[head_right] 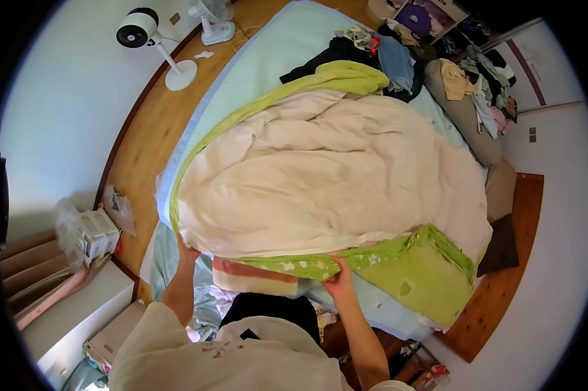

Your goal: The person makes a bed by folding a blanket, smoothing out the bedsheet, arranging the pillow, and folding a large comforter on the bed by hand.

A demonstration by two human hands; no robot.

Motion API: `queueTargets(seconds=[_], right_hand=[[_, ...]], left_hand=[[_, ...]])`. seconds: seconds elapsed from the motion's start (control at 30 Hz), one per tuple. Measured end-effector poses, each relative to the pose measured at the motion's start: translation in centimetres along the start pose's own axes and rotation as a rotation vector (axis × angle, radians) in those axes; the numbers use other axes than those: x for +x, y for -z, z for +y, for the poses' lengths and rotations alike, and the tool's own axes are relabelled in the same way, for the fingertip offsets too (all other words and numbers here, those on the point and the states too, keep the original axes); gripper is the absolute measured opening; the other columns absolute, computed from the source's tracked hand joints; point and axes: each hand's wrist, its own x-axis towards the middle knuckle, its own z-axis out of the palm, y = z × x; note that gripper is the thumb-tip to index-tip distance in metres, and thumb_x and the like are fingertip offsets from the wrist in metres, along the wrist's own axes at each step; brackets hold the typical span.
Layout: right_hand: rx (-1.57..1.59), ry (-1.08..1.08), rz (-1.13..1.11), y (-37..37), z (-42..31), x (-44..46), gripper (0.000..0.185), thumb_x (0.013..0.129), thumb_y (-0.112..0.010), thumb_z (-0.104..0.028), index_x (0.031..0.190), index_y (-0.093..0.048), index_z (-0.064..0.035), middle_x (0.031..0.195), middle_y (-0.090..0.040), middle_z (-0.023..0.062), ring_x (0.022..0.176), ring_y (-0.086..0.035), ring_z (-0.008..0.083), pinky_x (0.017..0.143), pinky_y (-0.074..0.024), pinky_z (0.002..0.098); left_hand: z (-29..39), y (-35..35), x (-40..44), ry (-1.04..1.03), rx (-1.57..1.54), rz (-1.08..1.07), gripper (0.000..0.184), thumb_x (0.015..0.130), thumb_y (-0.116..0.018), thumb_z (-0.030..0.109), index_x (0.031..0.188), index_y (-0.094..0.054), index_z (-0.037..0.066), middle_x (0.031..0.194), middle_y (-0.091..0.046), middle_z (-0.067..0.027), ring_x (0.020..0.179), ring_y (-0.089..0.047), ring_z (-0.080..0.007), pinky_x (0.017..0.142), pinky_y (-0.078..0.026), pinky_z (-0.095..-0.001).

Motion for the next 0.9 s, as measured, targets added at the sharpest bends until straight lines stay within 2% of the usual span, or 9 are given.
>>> queueTargets(seconds=[0.03,0.13,0.23,0.33,0.43,0.53,0.67,0.8,0.9], right_hand=[[0.024,0.015,-0.008,0.0,-0.5,-0.4,0.031,0.074,-0.061,-0.019,0.101,-0.054,-0.0045,0.099,-0.06,0.0095,0.093,-0.058,0.0257,0.081,-0.0477,0.0426],[0.04,0.022,-0.109,0.1,-2.3,-1.2,0.036,0.074,-0.058,-0.022,0.104,-0.052,-0.0039,0.102,-0.058,0.0112,0.096,-0.056,0.0271,0.083,-0.0462,0.0441],[0.01,0.037,-0.127,-0.1,-3.6,-1.5,0.039,0.075,-0.057,-0.023,0.107,-0.05,-0.0024,0.105,-0.057,0.0125,0.098,-0.055,0.0283,0.085,-0.0451,0.0447],[0.016,0.073,-0.126,-1.4,-4.0,-2.4,0.036,0.075,-0.056,-0.022,0.104,-0.052,-0.0012,0.1,-0.059,0.0122,0.094,-0.057,0.0279,0.083,-0.0471,0.0428],[0.048,0.063,-0.167,0.3,-4.4,-1.1,0.04,0.075,-0.057,-0.022,0.106,-0.051,0.0027,0.102,-0.059,0.0161,0.096,-0.056,0.0313,0.087,-0.0454,0.0443],[0.096,0.039,-0.23,1.5,-4.8,-1.5,0.041,0.075,-0.056,-0.021,0.107,-0.051,0.0034,0.1,-0.059,0.0165,0.096,-0.057,0.0314,0.087,-0.046,0.043],[0.1,0.067,-0.192,3.4,-6.1,-2.9,0.04,0.074,-0.056,-0.019,0.107,-0.051,0.0035,0.105,-0.058,0.0172,0.098,-0.056,0.0313,0.089,-0.0447,0.0431],[0.1,0.043,-0.212,4.3,-6.6,-3.3,0.043,0.073,-0.055,-0.018,0.11,-0.049,0.0037,0.11,-0.055,0.0174,0.1,-0.054,0.0311,0.09,-0.0434,0.0429],[0.121,0.016,-0.252,4.3,-5.9,-3.5,0.044,0.072,-0.055,-0.017,0.111,-0.047,0.0033,0.11,-0.055,0.0172,0.101,-0.053,0.0305,0.087,-0.045,0.0404]], left_hand=[[-0.1,-0.6,-0.5,-0.102,0.07,-0.196,0.074,0.078,-0.055,0.056,0.132,-0.036,0.008,0.133,-0.042,-0.0104,0.12,-0.042,-0.0306,0.1,-0.035,-0.0451],[2.2,-1.0,1.3,-0.086,0.216,-0.194,0.065,0.082,-0.053,0.051,0.129,-0.039,0.008,0.13,-0.045,-0.0104,0.119,-0.043,-0.0306,0.1,-0.035,-0.0467],[4.6,-2.6,1.1,-0.192,0.126,-0.009,0.062,0.083,-0.053,0.05,0.127,-0.043,0.008,0.128,-0.047,-0.0104,0.118,-0.045,-0.0301,0.1,-0.035,-0.0485],[6.0,-3.8,-0.3,-0.177,0.192,-0.402,0.062,0.081,-0.058,0.048,0.127,-0.044,0.008,0.128,-0.047,-0.0108,0.118,-0.045,-0.0295,0.099,-0.035,-0.0501],[4.0,-4.8,-2.3,0.159,0.271,-0.269,0.06,0.081,-0.061,0.043,0.127,-0.044,0.008,0.126,-0.05,-0.0105,0.115,-0.047,-0.0299,0.097,-0.039,-0.0496],[-0.4,-6.8,-3.2,0.251,0.448,-0.081,0.057,0.081,-0.063,0.036,0.127,-0.044,0.007,0.123,-0.052,-0.012,0.113,-0.049,-0.0303,0.094,-0.043,-0.048],[-2.0,-7.1,-1.3,0.025,0.441,-0.236,0.052,0.083,-0.062,0.029,0.126,-0.044,0.006,0.122,-0.052,-0.0141,0.11,-0.052,-0.0301,0.091,-0.045,-0.0456],[1.2,-11.2,-6.9,-0.082,0.552,-0.342,0.051,0.085,-0.059,0.022,0.128,-0.04,0.003,0.121,-0.053,-0.014,0.11,-0.052,-0.0287,0.093,-0.045,-0.0419],[7.1,-14.8,-9.6,-0.362,0.607,-0.528,0.046,0.086,-0.057,0.021,0.125,-0.044,0.002,0.119,-0.054,-0.0144,0.111,-0.052,-0.0267,0.092,-0.045,-0.0403]])
